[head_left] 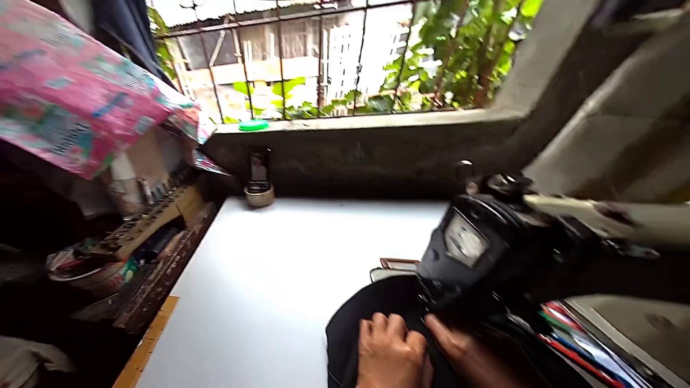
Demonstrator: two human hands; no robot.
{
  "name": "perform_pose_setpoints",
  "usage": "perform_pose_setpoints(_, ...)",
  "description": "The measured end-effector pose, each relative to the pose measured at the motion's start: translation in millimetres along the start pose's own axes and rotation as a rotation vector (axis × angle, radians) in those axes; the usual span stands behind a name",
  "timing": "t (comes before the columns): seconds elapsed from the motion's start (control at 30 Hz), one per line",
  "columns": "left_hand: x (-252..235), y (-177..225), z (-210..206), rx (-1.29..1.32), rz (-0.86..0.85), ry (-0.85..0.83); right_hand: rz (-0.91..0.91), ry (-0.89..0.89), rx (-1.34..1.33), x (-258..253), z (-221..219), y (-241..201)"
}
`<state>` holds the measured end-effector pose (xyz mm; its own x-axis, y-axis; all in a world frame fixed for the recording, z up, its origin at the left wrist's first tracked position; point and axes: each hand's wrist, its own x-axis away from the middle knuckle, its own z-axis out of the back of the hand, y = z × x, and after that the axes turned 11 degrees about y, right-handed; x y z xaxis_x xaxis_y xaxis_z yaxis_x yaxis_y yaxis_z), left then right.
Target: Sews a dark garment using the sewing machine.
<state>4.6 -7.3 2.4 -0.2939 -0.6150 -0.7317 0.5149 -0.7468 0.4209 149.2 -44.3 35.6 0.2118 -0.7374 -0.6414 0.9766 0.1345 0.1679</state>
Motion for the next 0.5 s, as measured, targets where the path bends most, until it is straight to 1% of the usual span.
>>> perform_pose_setpoints(0.07, -1, 3, 1, 0.012, 0.035, -0.017, -0.076, -0.188, -0.054, -9, 14, -5)
perform_pose_setpoints(0.13, -3, 4, 3, 0.013, 0.060, -0.031, -0.126, -0.268, -0.097, -14, 14, -7)
perform_pose_setpoints(0.3, -4, 4, 3, 0.038, 0.096, -0.064, -0.181, -0.307, -0.118, -10, 5, -5)
perform_pose_setpoints(0.4, -4, 3, 2, 0.049, 0.103, -0.070, -0.274, -0.411, -0.148, -10, 3, 3)
perform_pose_setpoints(0.5, -3, 4, 0, 0.053, 0.102, -0.060, -0.338, -0.429, -0.210, -9, 7, 6)
